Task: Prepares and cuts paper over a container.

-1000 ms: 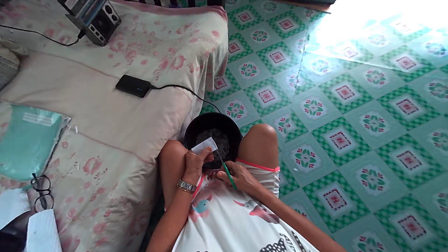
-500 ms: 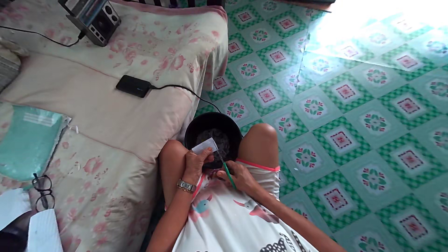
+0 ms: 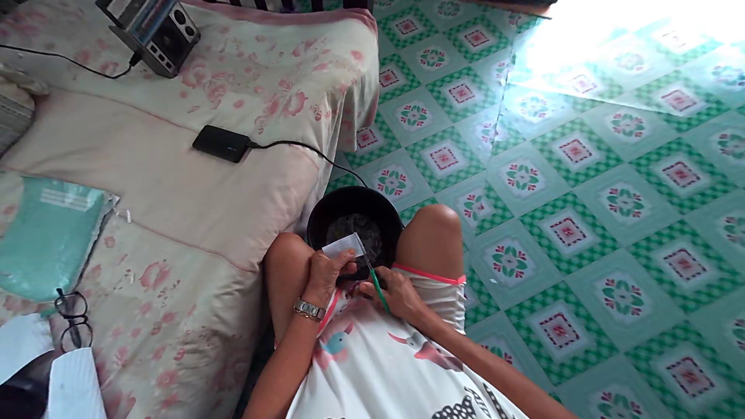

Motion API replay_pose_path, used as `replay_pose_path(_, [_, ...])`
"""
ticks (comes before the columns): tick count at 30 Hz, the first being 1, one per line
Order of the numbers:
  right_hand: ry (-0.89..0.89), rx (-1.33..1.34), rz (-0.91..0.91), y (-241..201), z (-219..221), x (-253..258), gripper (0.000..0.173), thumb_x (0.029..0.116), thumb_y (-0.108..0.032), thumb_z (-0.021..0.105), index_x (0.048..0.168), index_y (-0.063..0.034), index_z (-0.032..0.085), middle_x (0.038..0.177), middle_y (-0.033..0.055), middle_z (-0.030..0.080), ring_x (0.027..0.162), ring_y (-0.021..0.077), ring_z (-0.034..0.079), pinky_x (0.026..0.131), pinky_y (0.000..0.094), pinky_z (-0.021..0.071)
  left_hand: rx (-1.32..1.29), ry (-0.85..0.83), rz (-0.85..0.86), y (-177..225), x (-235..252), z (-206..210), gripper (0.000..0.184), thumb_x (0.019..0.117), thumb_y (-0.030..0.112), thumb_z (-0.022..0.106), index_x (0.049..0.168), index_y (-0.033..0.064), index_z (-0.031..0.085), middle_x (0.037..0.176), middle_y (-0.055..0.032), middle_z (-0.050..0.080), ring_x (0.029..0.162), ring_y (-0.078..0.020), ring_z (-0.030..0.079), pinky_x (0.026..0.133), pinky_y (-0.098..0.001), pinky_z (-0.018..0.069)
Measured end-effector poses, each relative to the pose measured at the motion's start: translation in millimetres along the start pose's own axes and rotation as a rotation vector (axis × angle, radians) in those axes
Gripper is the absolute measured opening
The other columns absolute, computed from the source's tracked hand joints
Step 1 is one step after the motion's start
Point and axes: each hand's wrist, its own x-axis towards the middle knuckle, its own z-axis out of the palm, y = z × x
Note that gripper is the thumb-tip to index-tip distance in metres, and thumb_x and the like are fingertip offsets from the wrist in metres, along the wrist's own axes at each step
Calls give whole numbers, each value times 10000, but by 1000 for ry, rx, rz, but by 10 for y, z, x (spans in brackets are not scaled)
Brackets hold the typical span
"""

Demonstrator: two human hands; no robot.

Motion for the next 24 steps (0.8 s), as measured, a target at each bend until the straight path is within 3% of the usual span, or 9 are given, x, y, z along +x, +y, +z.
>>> replay_pose_path(11, [-59,34,14,36,-32,42,464,1032,-374,596,1204,57,599,891,147,670,738,212,654,762,403,546,40,-16,-54,-40,-31,-7,102,921,-107,648,926,-28,583,643,-44,674,522,-97,656,558,-226,587])
replay_pose_path(17, [-22,148,-16,6,-69,-12,347,1026,-290,622,1109,46,611,757,43,626,611,79,598,635,259,526,6,-1,-40,-40,7,0,96,928,-105,639,935,-25,585,651,-45,676,536,-103,661,570,-225,586])
replay_pose_path(21, [-143,83,-38,40,-128,-39,460,1034,-349,566,1223,70,568,892,125,647,752,169,634,757,358,541,-58,49,-6,-20,33,36,97,939,-112,621,939,-22,583,658,-41,678,553,-99,667,592,-225,593])
replay_pose_path(24, [-155,36,-31,44,-137,-62,486,1028,-375,576,1240,63,571,931,145,656,792,194,643,788,384,538,-81,56,13,-27,61,46,107,933,-120,623,916,-18,595,647,-41,680,546,-98,667,591,-225,595])
